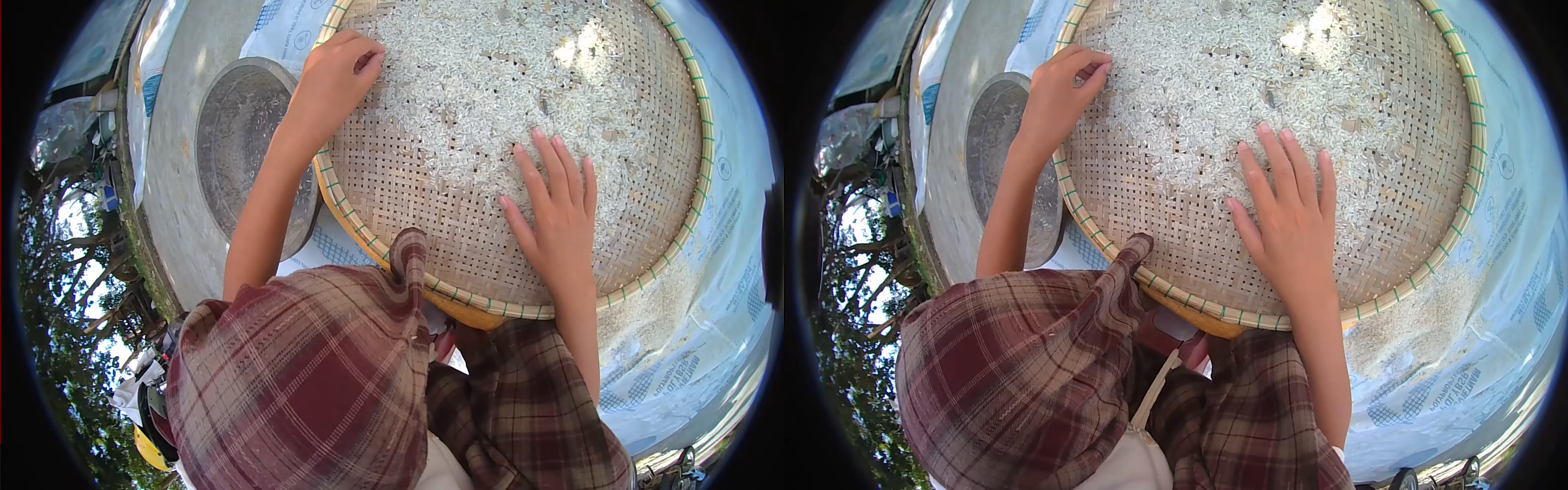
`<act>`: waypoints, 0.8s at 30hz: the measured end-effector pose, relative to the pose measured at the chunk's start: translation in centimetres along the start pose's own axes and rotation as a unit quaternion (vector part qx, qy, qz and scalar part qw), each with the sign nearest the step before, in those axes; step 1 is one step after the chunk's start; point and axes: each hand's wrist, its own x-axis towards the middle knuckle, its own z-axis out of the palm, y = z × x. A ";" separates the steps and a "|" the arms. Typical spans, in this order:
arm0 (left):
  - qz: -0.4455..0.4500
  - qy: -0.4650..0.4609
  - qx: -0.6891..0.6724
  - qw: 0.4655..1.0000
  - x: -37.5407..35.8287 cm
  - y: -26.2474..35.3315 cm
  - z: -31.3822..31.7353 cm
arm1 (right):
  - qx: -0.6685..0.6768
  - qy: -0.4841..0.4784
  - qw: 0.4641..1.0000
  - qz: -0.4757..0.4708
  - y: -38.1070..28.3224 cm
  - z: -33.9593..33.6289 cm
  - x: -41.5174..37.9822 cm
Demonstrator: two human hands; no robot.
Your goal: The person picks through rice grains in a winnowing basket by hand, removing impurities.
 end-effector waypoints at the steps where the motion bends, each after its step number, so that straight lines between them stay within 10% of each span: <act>1: 0.015 -0.003 0.018 1.000 0.0 -0.3 0.0 | 0.001 -0.001 1.000 0.000 -0.1 0.2 0.1; 11: 0.049 0.013 0.036 0.998 0.1 0.1 0.4 | 0.005 -0.005 1.000 0.002 -0.1 0.3 0.1; 24: -0.264 0.108 -0.281 0.916 -1.9 -0.5 -1.9 | -0.003 0.010 1.000 0.001 0.0 0.4 0.0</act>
